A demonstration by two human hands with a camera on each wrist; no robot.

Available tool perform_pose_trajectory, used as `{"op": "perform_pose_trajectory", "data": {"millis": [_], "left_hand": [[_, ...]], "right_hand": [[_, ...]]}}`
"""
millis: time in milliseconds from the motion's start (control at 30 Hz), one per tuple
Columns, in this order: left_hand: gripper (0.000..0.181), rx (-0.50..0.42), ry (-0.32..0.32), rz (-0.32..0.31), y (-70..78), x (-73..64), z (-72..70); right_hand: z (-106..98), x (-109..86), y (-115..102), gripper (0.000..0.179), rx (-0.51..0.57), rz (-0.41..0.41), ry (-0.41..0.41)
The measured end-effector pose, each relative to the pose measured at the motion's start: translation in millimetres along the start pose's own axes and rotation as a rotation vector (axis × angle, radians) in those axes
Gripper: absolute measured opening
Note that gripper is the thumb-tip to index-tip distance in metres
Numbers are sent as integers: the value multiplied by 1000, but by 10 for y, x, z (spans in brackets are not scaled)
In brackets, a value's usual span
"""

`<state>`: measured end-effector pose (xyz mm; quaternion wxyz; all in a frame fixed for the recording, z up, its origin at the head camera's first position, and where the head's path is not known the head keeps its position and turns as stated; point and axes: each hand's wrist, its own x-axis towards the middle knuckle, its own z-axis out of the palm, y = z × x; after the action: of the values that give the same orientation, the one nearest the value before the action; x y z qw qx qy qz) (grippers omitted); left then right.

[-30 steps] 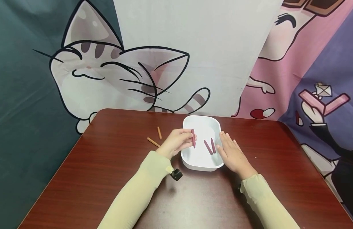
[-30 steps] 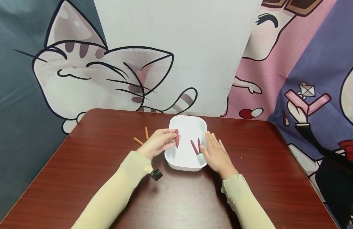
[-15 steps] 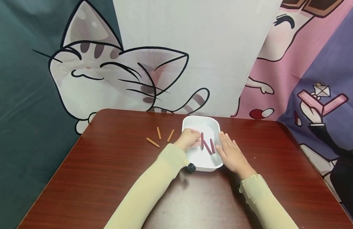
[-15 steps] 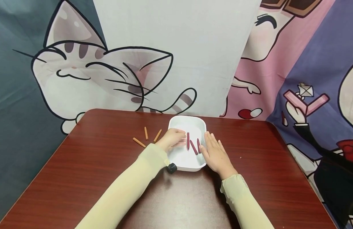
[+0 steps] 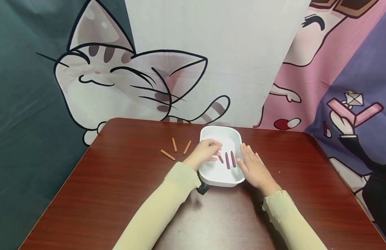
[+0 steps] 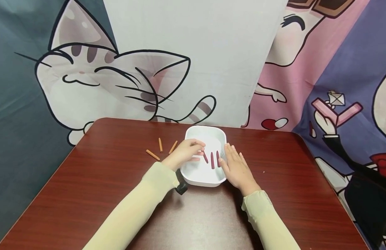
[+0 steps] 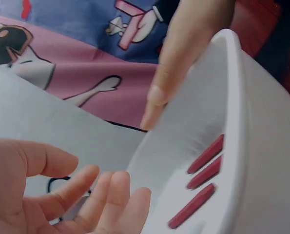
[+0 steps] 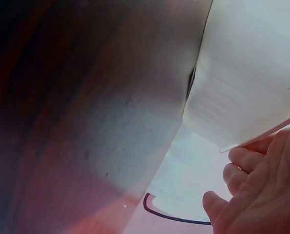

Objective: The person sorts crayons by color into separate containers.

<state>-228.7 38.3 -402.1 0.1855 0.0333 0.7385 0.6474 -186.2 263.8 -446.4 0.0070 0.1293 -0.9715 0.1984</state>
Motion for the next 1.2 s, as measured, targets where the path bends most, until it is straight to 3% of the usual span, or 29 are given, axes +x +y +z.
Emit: {"op": "perform_pose_trajectory", "data": {"millis": [233, 333, 400, 567, 667, 800, 1033, 1200], "left_hand": [[25, 149, -63, 198, -5, -203, -334], [23, 242, -34, 289, -74, -270, -521], [22, 304, 23, 329, -136, -305, -644], [21, 374, 207, 337, -296, -362, -924], [22, 403, 249, 330, -389, -373, -1068], [25, 493, 203, 338, -507, -351, -1214], [21, 752, 177, 368, -658, -323, -1401], [21, 834, 132, 388, -724, -291, -1467]], "right_hand": [[9, 9, 3, 70, 5, 0, -5], [16, 3, 4, 71, 7, 0, -5], [18, 2, 7, 71, 10, 3, -9], [16, 6, 6, 71, 4, 1, -7], [13, 6, 10, 71, 1, -1, -7], [-5, -14, 18, 70, 0, 2, 5], [-4, -13, 7, 69, 12, -23, 14], [6, -1, 0, 70, 15, -3, -1]]}}
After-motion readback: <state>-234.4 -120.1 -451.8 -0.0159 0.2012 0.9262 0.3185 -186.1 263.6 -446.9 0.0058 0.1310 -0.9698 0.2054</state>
